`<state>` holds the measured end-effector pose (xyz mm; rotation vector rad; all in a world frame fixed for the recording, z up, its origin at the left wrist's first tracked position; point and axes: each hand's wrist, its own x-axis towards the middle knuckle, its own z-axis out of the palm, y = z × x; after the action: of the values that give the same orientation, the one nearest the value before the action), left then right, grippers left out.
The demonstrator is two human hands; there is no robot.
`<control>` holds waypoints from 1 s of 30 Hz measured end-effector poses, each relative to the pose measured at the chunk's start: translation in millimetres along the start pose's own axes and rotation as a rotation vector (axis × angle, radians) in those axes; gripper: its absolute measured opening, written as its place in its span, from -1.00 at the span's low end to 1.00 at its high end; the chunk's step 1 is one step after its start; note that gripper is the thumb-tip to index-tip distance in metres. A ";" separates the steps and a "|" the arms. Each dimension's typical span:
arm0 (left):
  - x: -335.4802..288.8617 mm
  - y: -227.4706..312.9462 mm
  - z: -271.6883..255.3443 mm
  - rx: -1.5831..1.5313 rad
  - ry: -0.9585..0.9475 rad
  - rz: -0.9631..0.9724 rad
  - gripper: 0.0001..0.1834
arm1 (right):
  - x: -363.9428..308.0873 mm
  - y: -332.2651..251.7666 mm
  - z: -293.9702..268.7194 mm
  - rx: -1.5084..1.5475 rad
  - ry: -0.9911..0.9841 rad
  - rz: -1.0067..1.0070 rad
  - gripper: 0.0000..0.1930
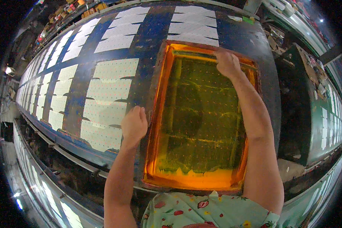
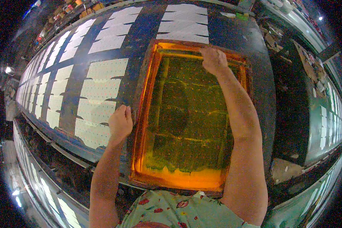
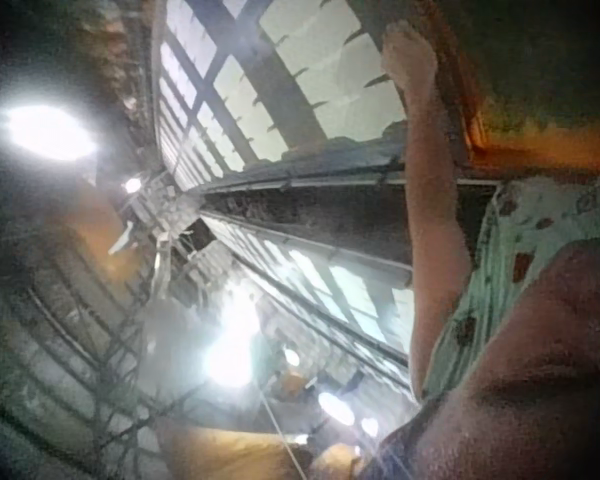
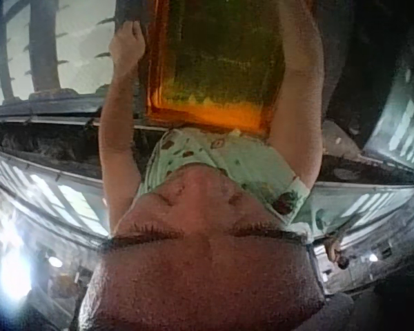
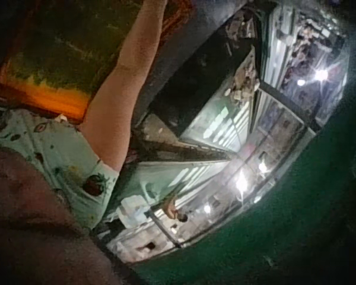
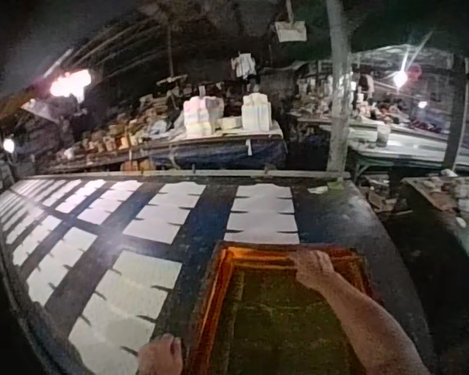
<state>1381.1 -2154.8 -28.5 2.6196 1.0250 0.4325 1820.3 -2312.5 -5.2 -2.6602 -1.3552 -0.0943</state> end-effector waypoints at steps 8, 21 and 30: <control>1.1 -2.5 -0.6 -0.001 0.020 0.047 -0.73 | 26.1 18.8 4.4 0.001 0.044 -0.079 -0.51; 2.5 -13.8 4.7 -0.044 0.023 0.098 -0.67 | -187.7 -73.2 -43.2 0.061 -0.314 -0.174 -0.45; -3.2 -22.3 0.6 -0.186 0.101 0.097 -0.64 | -404.0 -180.7 -71.6 0.195 -0.348 -0.097 -0.52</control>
<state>1365.6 -2141.4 -38.0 2.5087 0.8457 0.6556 1437.5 -2542.3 34.2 -2.5263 -1.5001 0.4859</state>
